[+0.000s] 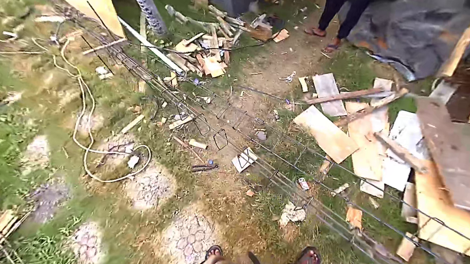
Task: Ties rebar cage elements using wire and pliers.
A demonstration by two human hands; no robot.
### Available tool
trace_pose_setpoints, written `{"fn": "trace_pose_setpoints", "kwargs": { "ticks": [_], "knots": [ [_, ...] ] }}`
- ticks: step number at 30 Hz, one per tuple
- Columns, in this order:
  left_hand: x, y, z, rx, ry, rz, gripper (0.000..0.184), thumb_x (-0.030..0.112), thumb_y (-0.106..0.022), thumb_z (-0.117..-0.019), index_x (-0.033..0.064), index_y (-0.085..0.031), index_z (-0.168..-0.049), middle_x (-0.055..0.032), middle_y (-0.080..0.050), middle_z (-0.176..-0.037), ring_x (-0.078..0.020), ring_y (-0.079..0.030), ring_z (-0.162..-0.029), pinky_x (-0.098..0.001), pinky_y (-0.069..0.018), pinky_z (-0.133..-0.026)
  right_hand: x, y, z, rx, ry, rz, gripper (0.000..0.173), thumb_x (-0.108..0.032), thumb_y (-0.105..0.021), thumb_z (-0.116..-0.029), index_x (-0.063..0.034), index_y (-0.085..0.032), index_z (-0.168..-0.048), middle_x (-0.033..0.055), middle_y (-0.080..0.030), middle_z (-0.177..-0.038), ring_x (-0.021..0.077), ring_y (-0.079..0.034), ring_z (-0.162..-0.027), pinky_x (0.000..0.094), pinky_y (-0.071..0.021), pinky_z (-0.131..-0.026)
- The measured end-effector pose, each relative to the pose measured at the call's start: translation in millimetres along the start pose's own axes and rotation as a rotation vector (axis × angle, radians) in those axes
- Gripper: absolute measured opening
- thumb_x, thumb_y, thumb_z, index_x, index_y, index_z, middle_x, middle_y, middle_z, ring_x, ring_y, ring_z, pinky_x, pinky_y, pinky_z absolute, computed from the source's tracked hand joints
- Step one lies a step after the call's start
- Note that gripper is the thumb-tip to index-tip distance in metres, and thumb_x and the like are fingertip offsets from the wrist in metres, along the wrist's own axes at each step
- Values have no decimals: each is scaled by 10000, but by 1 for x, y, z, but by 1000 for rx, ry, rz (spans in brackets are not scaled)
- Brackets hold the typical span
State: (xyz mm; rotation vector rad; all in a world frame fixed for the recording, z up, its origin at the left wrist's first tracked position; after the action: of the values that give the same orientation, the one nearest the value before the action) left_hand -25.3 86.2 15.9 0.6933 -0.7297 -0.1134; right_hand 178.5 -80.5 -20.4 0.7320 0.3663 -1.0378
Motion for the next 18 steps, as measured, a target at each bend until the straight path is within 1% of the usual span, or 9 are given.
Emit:
{"fn": "trace_pose_setpoints", "kwargs": {
  "ticks": [2,3,5,6,7,9,11,14,18],
  "knots": [
    [-6,39,15,53,-93,26,342,306,-486,-1069,226,-684,-1336,-67,-609,-1442,-251,-677,-1182,-520,-578,-948,-81,-7,-2,-79,130,-51,470,-198,-665,-925,-177,-626,-1393,103,-714,-1232,260,-692,-1116,549,-545,-985],
    [-11,55,23,56,-153,23,340,302,-485,-1066,238,-679,-1337,-58,-599,-1452,-242,-676,-1183,-511,-586,-929,-117,-12,-3,-118,179,-101,461,-188,-663,-933,-168,-625,-1393,96,-713,-1223,240,-694,-1088,521,-549,-974],
    [-18,83,42,23,-246,-7,345,329,-470,-1076,241,-667,-1345,-52,-595,-1456,-243,-682,-1167,-516,-593,-904,-174,-23,-5,-167,223,-237,443,-182,-644,-952,-171,-618,-1395,87,-726,-1148,218,-717,-935,485,-597,-852],
    [-22,96,53,14,-269,-31,352,346,-463,-1079,236,-665,-1346,-53,-598,-1452,-254,-691,-1141,-527,-595,-881,-195,-30,-5,-184,230,-324,415,-186,-624,-958,-175,-629,-1373,84,-730,-1087,213,-715,-824,467,-614,-749],
    [-26,107,65,26,-276,-50,356,358,-462,-1080,231,-666,-1342,-55,-612,-1435,-263,-701,-1113,-531,-598,-860,-214,-37,-5,-198,238,-399,366,-185,-610,-965,-162,-653,-1328,87,-728,-1041,214,-704,-755,456,-612,-684],
    [-37,130,81,60,-268,-70,370,370,-458,-1085,222,-657,-1360,-64,-643,-1397,-268,-708,-1108,-530,-598,-872,-241,-43,-8,-212,244,-510,324,-177,-606,-964,-131,-683,-1274,92,-725,-986,214,-687,-713,438,-600,-638],
    [-54,144,87,75,-245,-78,381,375,-447,-1085,238,-636,-1385,-60,-648,-1387,-267,-715,-1086,-532,-602,-856,-258,-45,-14,-226,216,-609,337,-160,-621,-952,-95,-671,-1279,105,-710,-957,217,-668,-704,419,-583,-614],
    [-80,160,83,81,-199,-74,385,393,-448,-1083,291,-604,-1419,-34,-600,-1452,-256,-723,-1049,-536,-613,-802,-281,-38,-31,-265,176,-618,363,-158,-618,-938,-79,-652,-1291,104,-700,-953,202,-638,-666,379,-549,-562],
    [-100,194,62,-8,-179,-85,396,435,-411,-1085,233,-672,-1304,-51,-683,-1296,-266,-724,-998,-537,-598,-800,-321,-13,-72,-333,159,-520,338,-202,-617,-950,-107,-654,-1273,105,-691,-922,200,-635,-637,369,-547,-550]
  ]
}}
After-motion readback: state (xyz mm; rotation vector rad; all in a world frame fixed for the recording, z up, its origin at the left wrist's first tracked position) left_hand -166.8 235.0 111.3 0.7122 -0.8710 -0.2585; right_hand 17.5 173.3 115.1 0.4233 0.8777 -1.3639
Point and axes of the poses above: each hand's wrist, its own z-axis away from the middle knuckle, its own y-axis out of the back of the hand, x = y × z, the point moved 5 cm from there along -z, towards the middle knuckle
